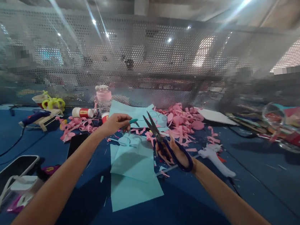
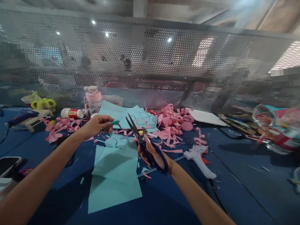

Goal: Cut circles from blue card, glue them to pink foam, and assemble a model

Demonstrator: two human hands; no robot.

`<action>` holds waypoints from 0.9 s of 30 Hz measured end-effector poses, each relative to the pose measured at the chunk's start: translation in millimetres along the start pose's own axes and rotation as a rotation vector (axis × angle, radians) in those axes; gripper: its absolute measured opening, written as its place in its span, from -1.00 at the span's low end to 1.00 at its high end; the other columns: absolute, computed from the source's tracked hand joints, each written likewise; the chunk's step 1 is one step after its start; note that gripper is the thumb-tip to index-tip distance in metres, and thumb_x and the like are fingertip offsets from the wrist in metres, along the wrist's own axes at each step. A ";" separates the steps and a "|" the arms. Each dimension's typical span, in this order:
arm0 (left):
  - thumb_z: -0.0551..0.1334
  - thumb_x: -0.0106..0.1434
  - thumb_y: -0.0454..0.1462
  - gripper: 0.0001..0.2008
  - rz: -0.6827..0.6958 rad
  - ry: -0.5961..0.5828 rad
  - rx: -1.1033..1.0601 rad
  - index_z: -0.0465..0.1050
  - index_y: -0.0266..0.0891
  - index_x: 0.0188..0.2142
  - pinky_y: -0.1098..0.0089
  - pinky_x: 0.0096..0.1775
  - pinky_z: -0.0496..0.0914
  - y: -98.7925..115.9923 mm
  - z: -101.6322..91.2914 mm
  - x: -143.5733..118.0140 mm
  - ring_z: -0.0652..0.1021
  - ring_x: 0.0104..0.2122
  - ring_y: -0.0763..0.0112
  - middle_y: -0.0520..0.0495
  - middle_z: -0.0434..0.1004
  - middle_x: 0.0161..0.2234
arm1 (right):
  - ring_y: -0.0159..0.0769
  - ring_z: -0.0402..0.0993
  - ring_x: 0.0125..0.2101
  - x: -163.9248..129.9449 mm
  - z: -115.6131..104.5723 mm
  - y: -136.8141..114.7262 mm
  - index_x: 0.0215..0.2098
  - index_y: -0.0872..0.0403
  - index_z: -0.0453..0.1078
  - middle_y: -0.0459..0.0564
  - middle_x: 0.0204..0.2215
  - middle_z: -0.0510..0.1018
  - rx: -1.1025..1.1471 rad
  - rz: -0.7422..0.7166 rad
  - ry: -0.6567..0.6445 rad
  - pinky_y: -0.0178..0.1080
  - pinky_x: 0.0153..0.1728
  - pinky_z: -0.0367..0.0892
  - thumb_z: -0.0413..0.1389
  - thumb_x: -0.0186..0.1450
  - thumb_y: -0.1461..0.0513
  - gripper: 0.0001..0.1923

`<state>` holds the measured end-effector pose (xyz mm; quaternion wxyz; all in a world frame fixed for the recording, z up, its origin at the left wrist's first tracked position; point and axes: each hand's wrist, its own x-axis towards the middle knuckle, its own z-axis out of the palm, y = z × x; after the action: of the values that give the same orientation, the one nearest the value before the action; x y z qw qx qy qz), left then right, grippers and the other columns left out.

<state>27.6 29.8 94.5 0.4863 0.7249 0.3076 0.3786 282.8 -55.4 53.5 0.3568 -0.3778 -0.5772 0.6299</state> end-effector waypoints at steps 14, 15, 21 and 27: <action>0.23 0.11 -0.19 -0.81 -0.038 -0.182 0.092 0.42 -0.31 -0.38 0.54 -0.57 0.22 20.9 16.4 -6.2 0.39 -0.65 0.59 0.03 0.46 -0.61 | -0.56 0.05 -0.73 -5.7 4.0 1.9 -0.40 0.07 0.22 -0.21 -0.63 0.19 -0.101 -0.146 0.122 -0.42 -0.78 0.05 -0.01 0.03 -0.26 -0.42; 0.23 0.11 -0.20 -0.81 -0.043 -0.193 0.095 0.42 -0.32 -0.38 0.54 -0.57 0.22 21.3 16.6 -6.2 0.39 -0.65 0.59 0.03 0.46 -0.61 | -0.56 0.04 -0.73 -5.3 4.5 2.3 -0.41 0.07 0.22 -0.21 -0.64 0.18 -0.108 -0.152 0.125 -0.42 -0.78 0.04 -0.01 0.03 -0.26 -0.42; 0.22 0.13 -0.22 -0.84 -0.056 -0.215 0.080 0.40 -0.31 -0.38 0.55 -0.57 0.22 19.8 16.5 -5.5 0.38 -0.65 0.60 0.04 0.46 -0.61 | -0.56 0.04 -0.75 -3.7 6.8 2.6 -0.42 0.06 0.21 -0.22 -0.65 0.17 -0.121 -0.140 0.141 -0.41 -0.78 0.03 -0.01 -0.01 -0.29 -0.40; 0.21 0.13 -0.25 -0.87 -0.049 -0.223 0.068 0.40 -0.31 -0.41 0.54 -0.58 0.21 16.9 16.6 -4.3 0.37 -0.66 0.60 0.03 0.46 -0.62 | -0.54 0.03 -0.75 -2.4 7.5 2.8 -0.44 0.05 0.21 -0.23 -0.68 0.15 -0.136 -0.134 0.159 -0.39 -0.78 0.02 -0.03 -0.01 -0.30 -0.40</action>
<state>40.8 12.8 105.2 0.5016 0.7710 0.2817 0.2729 277.1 -61.2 51.2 0.4163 -0.4105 -0.6124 0.5322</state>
